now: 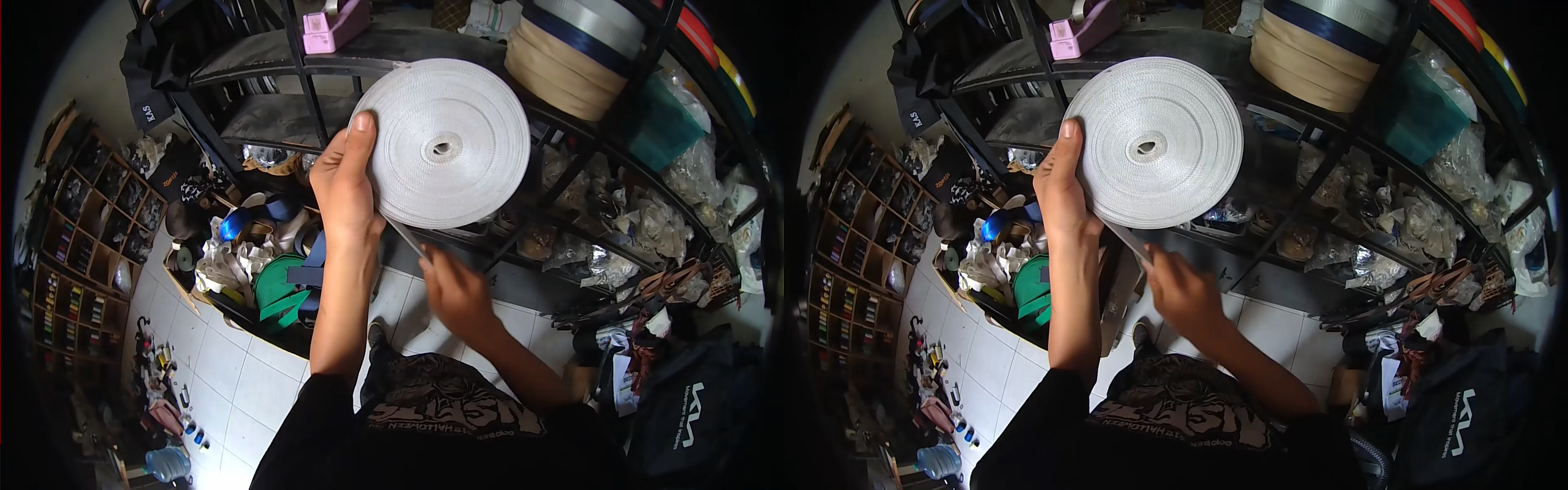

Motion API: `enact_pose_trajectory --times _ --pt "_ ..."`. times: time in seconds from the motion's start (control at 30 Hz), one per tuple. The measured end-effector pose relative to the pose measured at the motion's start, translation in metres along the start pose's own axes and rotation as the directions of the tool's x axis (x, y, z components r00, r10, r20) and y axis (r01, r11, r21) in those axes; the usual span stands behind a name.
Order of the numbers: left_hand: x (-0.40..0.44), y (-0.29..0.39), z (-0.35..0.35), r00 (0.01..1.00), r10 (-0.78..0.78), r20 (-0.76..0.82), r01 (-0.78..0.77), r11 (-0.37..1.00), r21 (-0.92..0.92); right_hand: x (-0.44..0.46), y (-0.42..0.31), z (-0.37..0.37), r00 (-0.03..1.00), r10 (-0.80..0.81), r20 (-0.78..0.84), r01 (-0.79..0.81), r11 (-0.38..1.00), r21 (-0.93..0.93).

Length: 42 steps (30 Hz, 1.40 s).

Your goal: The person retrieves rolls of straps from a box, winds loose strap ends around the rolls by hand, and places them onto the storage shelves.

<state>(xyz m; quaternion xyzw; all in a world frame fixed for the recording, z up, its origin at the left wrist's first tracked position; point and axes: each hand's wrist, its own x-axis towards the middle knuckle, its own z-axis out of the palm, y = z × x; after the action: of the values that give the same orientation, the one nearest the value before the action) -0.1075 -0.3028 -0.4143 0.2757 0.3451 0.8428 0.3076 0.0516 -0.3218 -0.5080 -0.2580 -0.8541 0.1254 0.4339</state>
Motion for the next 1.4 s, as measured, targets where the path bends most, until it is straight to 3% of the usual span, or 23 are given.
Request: enact_pose_trajectory --times 0.13,0.2,0.23,0.33,0.37,0.47,0.5,0.6,0.63,0.67,0.7,0.77,0.8,0.83,0.87,0.9,1.0,1.03,1.13,1.17,1.27,1.3,1.4 --pt "0.002 0.002 -0.005 0.996 -0.092 -0.016 0.093 0.994 0.051 0.024 0.011 -0.04 0.998 0.003 -0.066 0.002 0.996 0.089" --pt "-0.004 0.006 -0.003 0.991 -0.132 0.029 0.13 0.99 0.061 0.031 0.016 -0.054 0.993 0.095 -0.066 -0.08 0.978 0.195" --pt "-0.001 -0.004 -0.006 0.992 -0.115 0.056 0.116 0.993 -0.017 0.03 0.014 -0.063 0.97 0.241 0.007 -0.238 0.952 0.193" --pt "-0.006 -0.004 -0.006 0.983 -0.177 0.055 0.176 0.984 0.026 0.038 0.014 -0.064 0.915 0.353 -0.193 -0.286 0.909 0.303" --pt "-0.006 -0.004 -0.005 0.976 -0.209 0.067 0.206 0.977 0.048 0.043 0.011 -0.066 0.901 0.412 -0.134 -0.303 0.821 0.484" --pt "-0.01 -0.008 -0.009 0.952 -0.287 0.104 0.274 0.954 0.121 0.049 0.029 -0.074 0.992 0.117 -0.051 -0.096 0.947 0.307" --pt "-0.009 -0.012 -0.011 0.947 -0.292 0.132 0.274 0.951 0.143 0.048 0.033 -0.078 0.995 0.086 0.053 -0.096 0.97 0.225" --pt "-0.013 -0.003 -0.01 0.896 -0.402 0.189 0.354 0.903 0.244 0.037 0.049 -0.07 0.989 0.151 0.009 -0.137 0.869 0.475" --pt "-0.016 0.001 -0.009 0.87 -0.45 0.2 0.389 0.877 0.282 0.029 0.06 -0.062 0.964 0.26 0.063 -0.244 0.76 0.602" --pt "-0.019 -0.004 -0.011 0.941 -0.243 0.236 0.11 0.878 0.467 0.021 0.068 -0.06 0.924 0.346 0.164 -0.351 0.594 0.724" --pt "-0.023 -0.008 -0.009 0.949 -0.033 0.314 -0.175 0.773 0.61 0.015 0.072 -0.058 0.866 0.426 0.261 -0.438 0.395 0.807" --pt "-0.035 -0.003 -0.006 0.762 0.179 0.622 -0.633 0.41 0.657 0.001 0.071 -0.054 0.772 0.46 0.439 -0.515 0.048 0.856" --pt "-0.041 0.015 0.006 0.592 0.161 0.79 -0.801 0.229 0.553 0.0 0.074 -0.053 0.755 0.447 0.48 -0.537 0.0 0.844" --pt "-0.045 0.02 0.011 0.477 0.011 0.879 -0.867 0.17 0.469 -0.002 0.076 -0.05 0.735 0.434 0.52 -0.556 -0.054 0.83" --pt "-0.049 0.023 0.015 0.351 -0.152 0.924 -0.92 0.129 0.37 -0.008 0.078 -0.047 0.712 0.421 0.563 -0.575 -0.112 0.811" --pt "-0.052 0.021 0.021 0.282 -0.091 0.955 -0.957 0.039 0.286 -0.01 0.078 -0.043 0.699 0.42 0.579 -0.595 -0.106 0.797" --pt "-0.043 0.009 0.028 0.204 -0.425 0.882 -0.962 0.082 0.262 -0.007 0.073 -0.05 0.641 0.303 0.705 -0.689 -0.178 0.703" --pt "-0.036 0.0 0.027 0.138 -0.288 0.948 -0.979 0.102 0.174 -0.012 0.076 -0.046 0.594 0.334 0.732 -0.701 -0.232 0.675" --pt "-0.029 0.002 0.032 0.116 -0.445 0.888 -0.948 0.216 0.233 -0.008 0.076 -0.056 0.538 0.196 0.82 -0.788 -0.227 0.572" --pt "-0.03 -0.002 0.031 0.107 -0.441 0.891 -0.957 0.198 0.213 -0.007 0.078 -0.057 0.523 0.212 0.826 -0.82 -0.137 0.555" --pt "-0.031 -0.003 0.028 0.125 -0.421 0.899 -0.947 0.219 0.234 -0.002 0.076 -0.06 0.467 0.188 0.864 -0.845 -0.194 0.499" --pt "-0.03 -0.002 0.028 0.127 -0.4 0.908 -0.93 0.271 0.249 -0.002 0.072 -0.06 0.44 0.263 0.859 -0.85 -0.185 0.492" --pt "-0.02 0.005 0.025 0.148 -0.339 0.929 -0.865 0.41 0.288 0.017 0.064 -0.085 0.383 0.083 0.92 -0.918 -0.078 0.389"
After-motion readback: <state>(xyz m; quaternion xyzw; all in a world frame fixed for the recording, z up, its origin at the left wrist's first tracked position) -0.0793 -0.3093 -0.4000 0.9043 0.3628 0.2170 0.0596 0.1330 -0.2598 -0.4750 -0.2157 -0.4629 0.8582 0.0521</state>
